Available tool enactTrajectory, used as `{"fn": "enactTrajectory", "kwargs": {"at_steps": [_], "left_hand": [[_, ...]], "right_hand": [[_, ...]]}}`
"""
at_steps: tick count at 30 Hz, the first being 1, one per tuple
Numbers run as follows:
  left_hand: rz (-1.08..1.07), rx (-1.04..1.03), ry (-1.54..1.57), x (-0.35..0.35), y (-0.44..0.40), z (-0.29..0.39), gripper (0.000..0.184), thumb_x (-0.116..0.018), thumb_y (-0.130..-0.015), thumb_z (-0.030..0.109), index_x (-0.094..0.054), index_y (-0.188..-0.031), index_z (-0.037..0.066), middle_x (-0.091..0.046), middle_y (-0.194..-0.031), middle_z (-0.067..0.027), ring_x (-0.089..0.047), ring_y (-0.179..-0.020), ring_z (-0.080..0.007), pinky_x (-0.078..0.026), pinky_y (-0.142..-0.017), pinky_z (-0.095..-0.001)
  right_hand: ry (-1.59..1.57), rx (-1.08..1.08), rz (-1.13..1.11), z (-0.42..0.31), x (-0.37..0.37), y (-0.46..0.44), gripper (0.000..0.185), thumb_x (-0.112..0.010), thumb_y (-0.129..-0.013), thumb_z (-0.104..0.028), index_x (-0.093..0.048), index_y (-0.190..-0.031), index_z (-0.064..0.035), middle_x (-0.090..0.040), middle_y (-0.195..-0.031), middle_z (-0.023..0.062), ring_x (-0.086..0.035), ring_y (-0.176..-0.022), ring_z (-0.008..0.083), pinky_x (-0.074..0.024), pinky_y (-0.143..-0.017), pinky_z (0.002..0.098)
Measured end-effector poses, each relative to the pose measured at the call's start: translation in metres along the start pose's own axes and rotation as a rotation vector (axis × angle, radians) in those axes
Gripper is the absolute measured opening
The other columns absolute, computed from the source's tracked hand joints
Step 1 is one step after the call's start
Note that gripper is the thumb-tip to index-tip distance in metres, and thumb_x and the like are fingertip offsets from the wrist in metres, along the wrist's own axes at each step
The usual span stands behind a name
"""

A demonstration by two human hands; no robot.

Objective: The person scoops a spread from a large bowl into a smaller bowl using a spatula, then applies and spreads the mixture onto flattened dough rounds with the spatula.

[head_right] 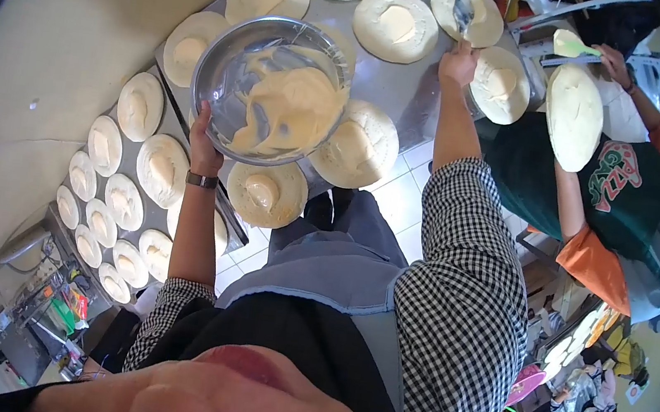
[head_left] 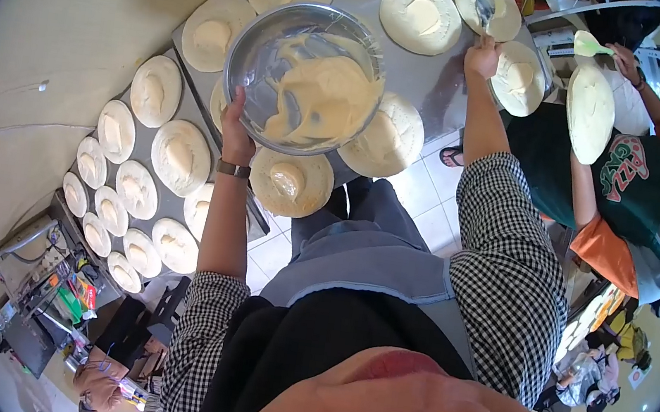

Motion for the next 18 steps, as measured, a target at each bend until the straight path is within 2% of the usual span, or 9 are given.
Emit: {"fn": "enactTrajectory", "kwargs": {"at_steps": [2, 4, 6, 7, 8, 10, 14, 16, 18], "left_hand": [[0.002, -0.006, 0.005, 0.0, 0.005, 0.0, 0.05, -0.051, -0.096, 0.039, -0.049, -0.124, -0.002, -0.061, -0.117, -0.0132, -0.061, -0.104, -0.0232, -0.048, -0.091, -0.0363], [0.017, -0.001, 0.049, 0.002, 0.012, 0.001, 0.047, -0.055, -0.094, 0.035, -0.051, -0.121, -0.003, -0.063, -0.112, -0.0133, -0.064, -0.097, -0.0225, -0.052, -0.083, -0.0358], [0.008, -0.002, 0.061, 0.007, 0.017, 0.004, 0.047, -0.056, -0.094, 0.035, -0.052, -0.121, -0.003, -0.063, -0.112, -0.0131, -0.064, -0.097, -0.0223, -0.052, -0.084, -0.0357], [0.009, 0.003, 0.064, 0.012, 0.023, 0.006, 0.047, -0.057, -0.093, 0.035, -0.052, -0.12, -0.003, -0.063, -0.112, -0.013, -0.063, -0.098, -0.0221, -0.052, -0.084, -0.0356], [0.021, 0.003, 0.069, 0.017, 0.028, 0.007, 0.047, -0.057, -0.093, 0.035, -0.052, -0.12, -0.003, -0.063, -0.112, -0.013, -0.063, -0.098, -0.0221, -0.052, -0.084, -0.0356], [-0.032, -0.016, 0.054, 0.026, 0.03, 0.009, 0.048, -0.058, -0.092, 0.035, -0.053, -0.12, -0.004, -0.063, -0.112, -0.0124, -0.063, -0.098, -0.0216, -0.051, -0.085, -0.0353], [-0.015, -0.017, -0.05, 0.038, 0.032, 0.017, 0.046, -0.061, -0.09, 0.034, -0.057, -0.117, -0.003, -0.064, -0.111, -0.0113, -0.062, -0.097, -0.0192, -0.048, -0.086, -0.0322], [-0.014, -0.017, -0.071, 0.051, 0.031, 0.021, 0.045, -0.061, -0.09, 0.034, -0.058, -0.116, -0.003, -0.064, -0.111, -0.0108, -0.061, -0.097, -0.0185, -0.047, -0.087, -0.0314], [-0.021, -0.016, -0.089, 0.053, 0.042, 0.031, 0.045, -0.061, -0.09, 0.034, -0.059, -0.116, -0.002, -0.064, -0.111, -0.0102, -0.06, -0.098, -0.0177, -0.046, -0.087, -0.0305]], "right_hand": [[-0.087, 0.044, -0.029, 0.022, -0.015, 0.004, 0.039, -0.059, -0.078, -0.008, -0.058, -0.117, -0.0143, -0.061, -0.097, 0.014, -0.061, -0.086, 0.0354, -0.0508, -0.072, 0.0442], [-0.174, 0.089, -0.06, 0.027, -0.012, 0.004, 0.038, -0.061, -0.079, -0.008, -0.057, -0.117, -0.011, -0.062, -0.089, 0.0127, -0.062, -0.078, 0.032, -0.0515, -0.065, 0.0418], [-0.941, -0.439, -0.439, 0.023, 0.011, 0.015, 0.03, -0.063, -0.082, -0.009, -0.056, -0.111, -0.0043, -0.061, -0.077, 0.0098, -0.06, -0.063, 0.0209, -0.0467, -0.051, 0.0311], [-1.111, -0.498, -0.456, 0.011, 0.034, 0.029, 0.02, -0.058, -0.087, -0.007, -0.055, -0.106, -0.0023, -0.06, -0.079, 0.0087, -0.055, -0.059, 0.0128, -0.0393, -0.045, 0.0234], [-1.107, -0.495, -0.469, 0.005, 0.056, 0.039, 0.02, -0.058, -0.087, -0.007, -0.055, -0.106, -0.0023, -0.06, -0.079, 0.0087, -0.055, -0.059, 0.0128, -0.0393, -0.045, 0.0234], [-1.301, -0.416, -0.669, -0.005, 0.096, 0.057, 0.024, -0.053, -0.09, -0.003, -0.055, -0.114, -0.0027, -0.061, -0.081, 0.0086, -0.055, -0.06, 0.012, -0.0405, -0.047, 0.0228], [-1.225, -0.215, -0.86, -0.065, 0.194, 0.118, 0.029, -0.051, -0.093, -0.004, -0.054, -0.121, -0.0033, -0.063, -0.085, 0.0071, -0.054, -0.062, 0.0093, -0.0398, -0.049, 0.0211], [-0.808, 0.047, -1.033, -0.088, 0.23, 0.154, 0.032, -0.053, -0.093, -0.006, -0.055, -0.125, -0.0054, -0.064, -0.089, 0.0046, -0.053, -0.062, 0.0074, -0.0388, -0.052, 0.019], [-0.755, 0.133, -1.15, -0.102, 0.243, 0.179, 0.029, -0.054, -0.093, -0.008, -0.059, -0.122, -0.008, -0.064, -0.09, 0.0029, -0.055, -0.066, 0.0093, -0.0421, -0.056, 0.0219]]}}
Point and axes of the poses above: each hand's wrist, its own y-axis away from the middle knuckle, its own x-axis out of the back of the hand, z = x × y, the point moved 1 cm from there along -y, towards the middle knuckle
